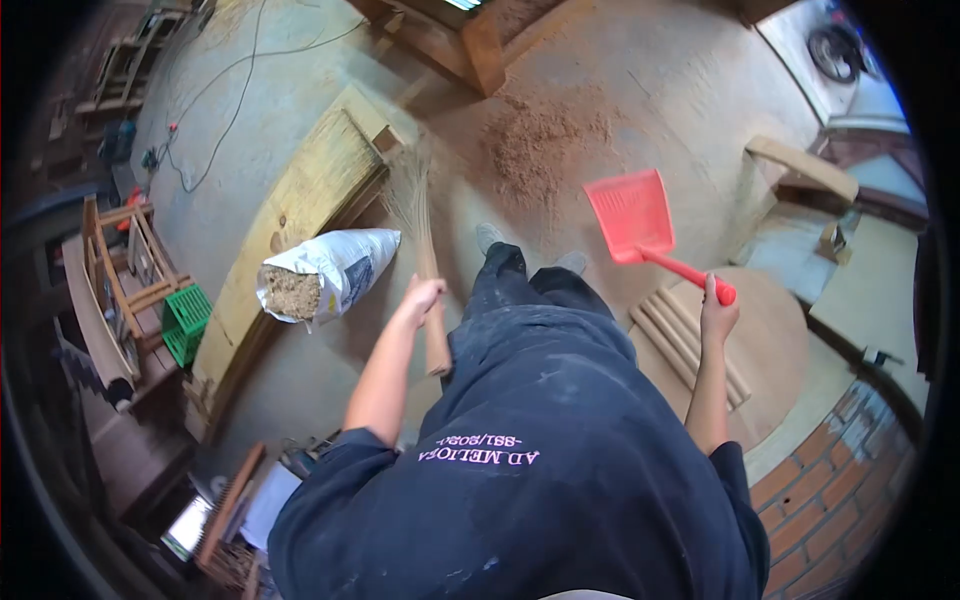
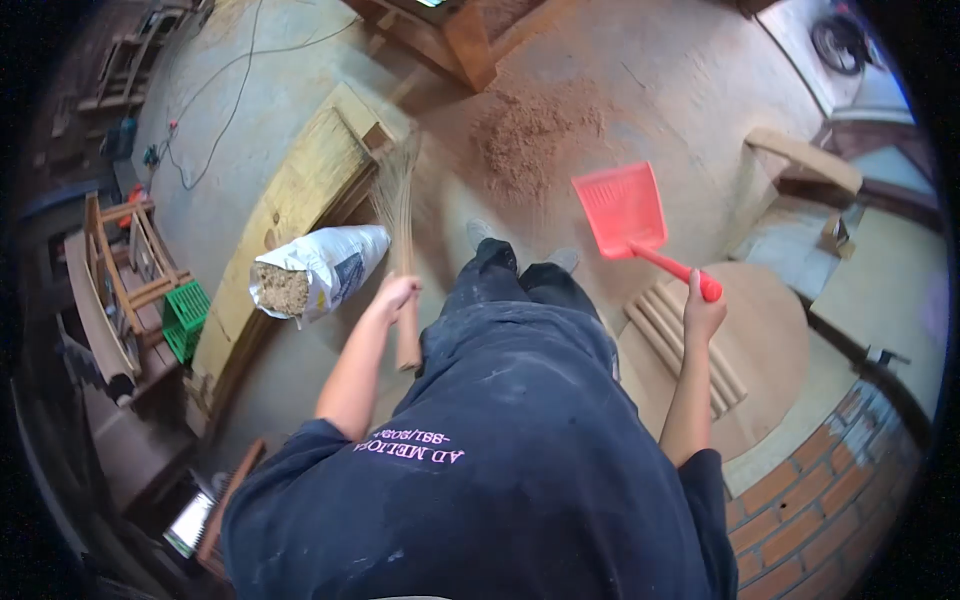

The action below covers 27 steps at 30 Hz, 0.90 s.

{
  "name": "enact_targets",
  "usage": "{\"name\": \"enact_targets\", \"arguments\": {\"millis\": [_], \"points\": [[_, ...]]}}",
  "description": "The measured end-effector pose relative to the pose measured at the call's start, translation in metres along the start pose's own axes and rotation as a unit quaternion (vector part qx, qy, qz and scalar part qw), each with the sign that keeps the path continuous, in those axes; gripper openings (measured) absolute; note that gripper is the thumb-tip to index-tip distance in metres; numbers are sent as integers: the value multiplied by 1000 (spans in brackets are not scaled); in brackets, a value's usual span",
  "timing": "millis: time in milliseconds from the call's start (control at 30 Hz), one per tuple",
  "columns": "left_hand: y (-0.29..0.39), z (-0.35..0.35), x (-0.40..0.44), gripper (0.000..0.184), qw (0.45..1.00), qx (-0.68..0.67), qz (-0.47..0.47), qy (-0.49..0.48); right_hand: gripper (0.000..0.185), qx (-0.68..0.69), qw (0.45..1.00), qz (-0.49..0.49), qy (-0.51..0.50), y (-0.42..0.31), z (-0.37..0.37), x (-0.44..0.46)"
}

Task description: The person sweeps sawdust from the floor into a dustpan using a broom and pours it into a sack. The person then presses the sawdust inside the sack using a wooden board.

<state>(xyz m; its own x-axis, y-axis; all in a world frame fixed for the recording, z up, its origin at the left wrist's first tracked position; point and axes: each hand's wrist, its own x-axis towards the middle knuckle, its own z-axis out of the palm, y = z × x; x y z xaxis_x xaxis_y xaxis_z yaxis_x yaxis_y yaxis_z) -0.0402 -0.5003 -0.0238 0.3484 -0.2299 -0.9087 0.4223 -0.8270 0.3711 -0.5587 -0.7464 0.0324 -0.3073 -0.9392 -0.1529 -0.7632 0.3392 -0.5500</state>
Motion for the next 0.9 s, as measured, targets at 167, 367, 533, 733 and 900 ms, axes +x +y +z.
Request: {"name": "enact_targets", "arguments": {"millis": [167,367,533,733,900], "points": [[2,-79,-84,18,957,-243,-97,-129,34,-47,999,1,-11,-20,3,-2],[8,-57,-18,16,858,-497,-32,-124,30,-49,999,-17,15,-27,8,5],[68,13,130,11,868,-496,-7,-26,27,63,997,38,-6,-25,-1,13],[160,156,170,10,960,-264,-58,-78,22,132,990,27,-29,-19,-20,57],[123,267,111,13,986,-150,-30,-73,25,137,988,4,-71,15,-26,125]]}}
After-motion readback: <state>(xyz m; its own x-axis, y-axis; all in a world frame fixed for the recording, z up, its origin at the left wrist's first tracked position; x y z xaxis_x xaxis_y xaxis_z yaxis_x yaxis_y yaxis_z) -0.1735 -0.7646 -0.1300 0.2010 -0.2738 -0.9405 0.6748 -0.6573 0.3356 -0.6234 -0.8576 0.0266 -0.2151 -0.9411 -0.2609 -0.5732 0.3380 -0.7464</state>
